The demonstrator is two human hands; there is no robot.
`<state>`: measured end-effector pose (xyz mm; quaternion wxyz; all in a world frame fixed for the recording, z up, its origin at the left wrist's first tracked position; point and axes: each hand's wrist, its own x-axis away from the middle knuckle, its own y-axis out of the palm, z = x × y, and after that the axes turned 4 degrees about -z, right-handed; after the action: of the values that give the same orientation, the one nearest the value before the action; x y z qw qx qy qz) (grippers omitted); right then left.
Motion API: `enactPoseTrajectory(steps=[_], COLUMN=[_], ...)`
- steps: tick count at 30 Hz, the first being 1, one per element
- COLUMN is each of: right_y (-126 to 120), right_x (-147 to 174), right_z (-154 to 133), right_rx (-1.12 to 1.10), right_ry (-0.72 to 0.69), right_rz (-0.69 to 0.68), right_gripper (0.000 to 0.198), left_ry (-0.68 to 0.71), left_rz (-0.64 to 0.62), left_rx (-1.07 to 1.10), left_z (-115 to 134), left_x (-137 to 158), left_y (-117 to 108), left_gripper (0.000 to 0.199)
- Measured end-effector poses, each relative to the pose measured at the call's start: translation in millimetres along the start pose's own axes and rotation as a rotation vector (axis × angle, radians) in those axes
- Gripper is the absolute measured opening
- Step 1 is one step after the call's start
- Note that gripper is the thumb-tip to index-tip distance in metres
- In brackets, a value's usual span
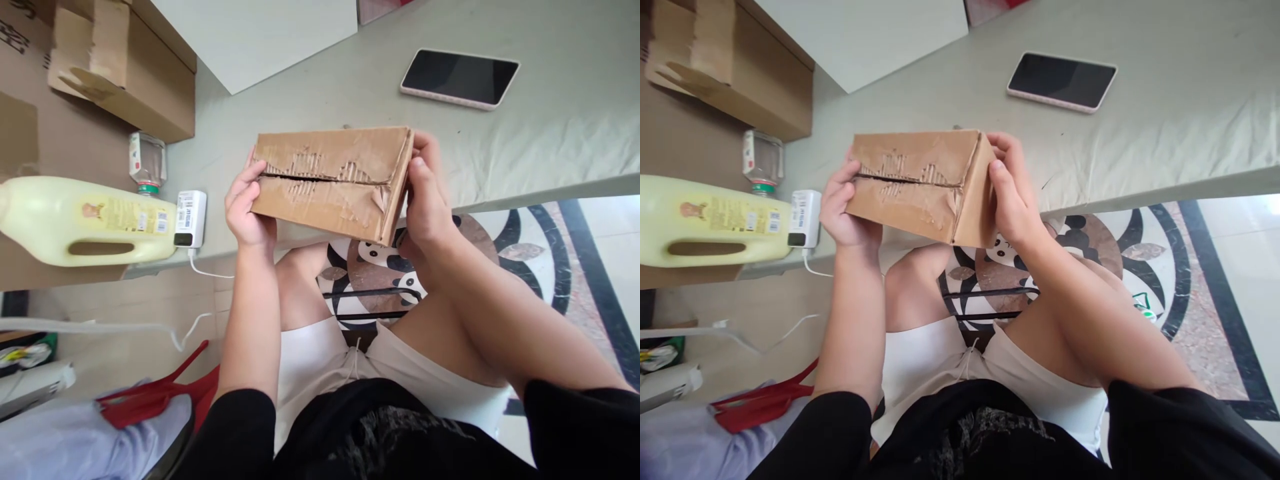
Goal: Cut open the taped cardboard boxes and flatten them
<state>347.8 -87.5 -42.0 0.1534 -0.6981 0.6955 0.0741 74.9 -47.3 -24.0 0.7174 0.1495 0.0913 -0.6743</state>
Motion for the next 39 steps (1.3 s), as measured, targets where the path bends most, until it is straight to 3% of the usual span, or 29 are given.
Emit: enactPoseTrajectory(steps=[4,8,11,14,16,20,27,29,33,36,39], right_y=[3.4,4.4,7.0,9.2,8.6,0.7,-10.2,-9.1,-4.5,-0.8,1.5], right_x=[-1.4,-3.7,-3.7,-1.3,0.6,1.6,1.0,2.1,4.2,4.7,5.4], right_z=[5.1,8.7,3.1,-5.3,-9.5,-15.6,-14.6,-14.6,-18.2,-18.2,-17.0], right_rx=[-0.053,-0.156,-0.391,-0.416,-0.285,-0.011,0.12,0.119,0.149,0.176,0.174], right_ry=[0.019,0.243,0.296,0.169,0.035,-0.166,-0.129,-0.134,-0.21,-0.246,-0.26], right_rz=[0.052,0.06,-0.16,-0.375,-0.402,-0.376,-0.231,-0.227,-0.273,-0.311,-0.343], right_gripper=[0.041,0.048,0.071,0.078,0.07,0.064,0.073,0.069,0.059,0.063,0.067], left_ry=[-0.073,-0.215,-0.275,-0.328,-0.415,-0.526,-0.769,-0.717,-0.484,-0.167,0.147], left_rz=[0.014,0.124,0.227,0.252,0.203,0.049,-0.179,-0.153,0.043,0.116,0.043], left_rx=[0.011,0.124,0.24,0.289,0.264,0.17,-0.244,-0.373,-0.534,-0.594,-0.632], left_z=[4.0,4.3,0.3,-2.8,-3.1,-2.1,9.2,13.7,17.4,22.0,33.3], left_x=[-2.6,-3.9,-4.3,-1.8,3.2,22.1,57.8,59.6,54.8,49.4,41.9], left_y=[-7.8,-20.8,-26.8,-18.6,-5.4,21.4,24.5,19.0,7.4,4.2,11.4], left_gripper=[0.027,0.029,0.026,0.021,0.031,0.072,0.078,0.067,0.042,0.051,0.053])
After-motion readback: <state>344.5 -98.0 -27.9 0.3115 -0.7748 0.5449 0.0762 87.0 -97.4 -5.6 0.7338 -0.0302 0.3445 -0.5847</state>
